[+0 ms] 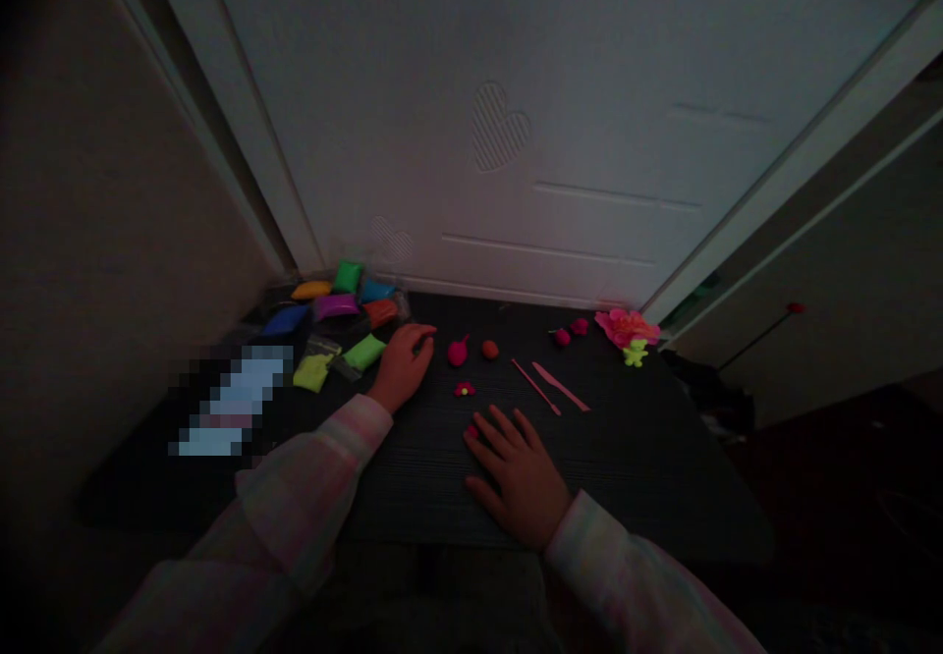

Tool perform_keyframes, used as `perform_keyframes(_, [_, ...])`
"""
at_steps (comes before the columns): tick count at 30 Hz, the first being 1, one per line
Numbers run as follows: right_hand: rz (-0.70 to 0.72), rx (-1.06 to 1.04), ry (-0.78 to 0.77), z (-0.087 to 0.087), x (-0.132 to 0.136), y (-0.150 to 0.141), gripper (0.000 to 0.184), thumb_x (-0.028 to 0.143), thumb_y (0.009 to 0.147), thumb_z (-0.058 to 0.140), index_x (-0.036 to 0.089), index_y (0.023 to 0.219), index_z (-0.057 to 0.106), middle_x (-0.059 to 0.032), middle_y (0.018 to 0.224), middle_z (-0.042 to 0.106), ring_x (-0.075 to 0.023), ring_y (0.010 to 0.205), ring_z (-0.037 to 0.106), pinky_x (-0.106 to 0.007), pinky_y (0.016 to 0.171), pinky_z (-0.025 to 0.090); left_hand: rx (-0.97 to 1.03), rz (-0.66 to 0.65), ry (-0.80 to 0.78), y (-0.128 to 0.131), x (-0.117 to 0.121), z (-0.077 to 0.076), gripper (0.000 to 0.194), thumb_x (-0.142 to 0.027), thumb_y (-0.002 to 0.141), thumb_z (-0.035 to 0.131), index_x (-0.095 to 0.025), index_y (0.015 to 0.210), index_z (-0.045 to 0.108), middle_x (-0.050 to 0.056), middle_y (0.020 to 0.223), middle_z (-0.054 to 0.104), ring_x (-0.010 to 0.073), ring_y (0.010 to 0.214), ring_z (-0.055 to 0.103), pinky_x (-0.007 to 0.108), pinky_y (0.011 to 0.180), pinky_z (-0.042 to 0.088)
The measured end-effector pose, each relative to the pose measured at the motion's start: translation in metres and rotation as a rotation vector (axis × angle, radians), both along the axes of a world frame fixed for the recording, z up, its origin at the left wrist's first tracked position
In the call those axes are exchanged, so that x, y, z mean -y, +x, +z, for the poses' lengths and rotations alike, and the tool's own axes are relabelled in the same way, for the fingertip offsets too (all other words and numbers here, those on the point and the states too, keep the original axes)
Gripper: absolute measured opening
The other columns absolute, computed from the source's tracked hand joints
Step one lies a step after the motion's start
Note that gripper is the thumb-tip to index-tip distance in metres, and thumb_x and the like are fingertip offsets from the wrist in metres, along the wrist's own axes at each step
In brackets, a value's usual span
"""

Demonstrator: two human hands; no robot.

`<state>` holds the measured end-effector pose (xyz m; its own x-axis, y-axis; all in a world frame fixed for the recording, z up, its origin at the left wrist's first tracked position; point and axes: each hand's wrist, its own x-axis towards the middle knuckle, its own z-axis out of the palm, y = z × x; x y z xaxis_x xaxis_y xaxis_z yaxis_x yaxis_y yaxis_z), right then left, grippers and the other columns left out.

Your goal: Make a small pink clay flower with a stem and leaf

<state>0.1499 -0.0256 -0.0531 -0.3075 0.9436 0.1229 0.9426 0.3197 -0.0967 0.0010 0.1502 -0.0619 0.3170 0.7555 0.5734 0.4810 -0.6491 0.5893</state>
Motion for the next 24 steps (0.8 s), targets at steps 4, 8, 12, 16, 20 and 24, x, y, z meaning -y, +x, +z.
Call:
perform_keyframes(4, [-0.108, -0.003, 0.015, -0.002, 0.000, 0.001, 0.053, 0.043, 0.081, 0.038, 0.018, 0.128, 0.034, -0.0100, 0.132, 0.038, -0.0272, 0.125, 0.027, -0.051, 0.098, 0.027, -0.013, -0.017, 0.015, 0.001, 0.003, 0.001, 0.018, -0.013, 0.077, 0.043, -0.013, 0.090, 0.056, 0.008, 0.091, 0.060, 0.0176, 0.090, 0.053, 0.035, 0.083, 0.044])
perform_keyframes(8, [-0.069, 0.016, 0.041, -0.005, 0.000, 0.002, 0.049, 0.044, 0.079, 0.042, 0.026, 0.125, 0.039, -0.0094, 0.135, 0.033, -0.0286, 0.125, 0.026, -0.053, 0.097, 0.026, -0.037, -0.049, 0.030, 0.001, 0.007, 0.002, 0.018, -0.015, 0.077, 0.043, -0.015, 0.090, 0.056, 0.007, 0.090, 0.060, 0.0178, 0.090, 0.053, 0.035, 0.082, 0.044])
perform_keyframes(12, [-0.188, 0.008, 0.068, -0.006, -0.002, 0.002, 0.051, 0.044, 0.080, 0.039, 0.020, 0.126, 0.038, -0.0125, 0.133, 0.035, -0.0281, 0.125, 0.026, -0.051, 0.097, 0.028, -0.051, -0.063, 0.033, 0.001, 0.009, 0.003, 0.019, -0.015, 0.078, 0.043, -0.014, 0.090, 0.057, 0.007, 0.089, 0.060, 0.0179, 0.090, 0.052, 0.035, 0.083, 0.044])
perform_keyframes(16, [-0.122, 0.016, 0.031, -0.006, -0.003, 0.003, 0.047, 0.046, 0.080, 0.039, 0.026, 0.123, 0.041, -0.0102, 0.135, 0.033, -0.0282, 0.125, 0.026, -0.052, 0.097, 0.027, -0.058, -0.068, 0.035, 0.001, 0.010, 0.004, 0.018, -0.015, 0.078, 0.043, -0.014, 0.090, 0.057, 0.007, 0.088, 0.060, 0.0180, 0.089, 0.052, 0.035, 0.082, 0.044])
perform_keyframes(20, [-0.258, -0.027, 0.077, -0.009, -0.004, 0.003, 0.051, 0.045, 0.080, 0.038, 0.017, 0.123, 0.041, -0.0134, 0.129, 0.041, -0.0279, 0.123, 0.030, -0.050, 0.095, 0.031, -0.059, -0.071, 0.041, 0.001, 0.010, 0.004, 0.018, -0.014, 0.078, 0.043, -0.015, 0.089, 0.057, 0.006, 0.088, 0.060, 0.0173, 0.089, 0.053, 0.035, 0.081, 0.044])
perform_keyframes(24, [-0.201, -0.159, 0.118, -0.011, -0.007, 0.006, 0.038, 0.039, 0.079, 0.044, 0.024, 0.113, 0.051, -0.0101, 0.123, 0.048, -0.0268, 0.118, 0.037, -0.050, 0.094, 0.032, -0.064, -0.072, 0.036, 0.002, 0.009, 0.003, 0.018, -0.014, 0.077, 0.043, -0.016, 0.089, 0.057, 0.006, 0.088, 0.060, 0.0175, 0.089, 0.053, 0.035, 0.081, 0.045])
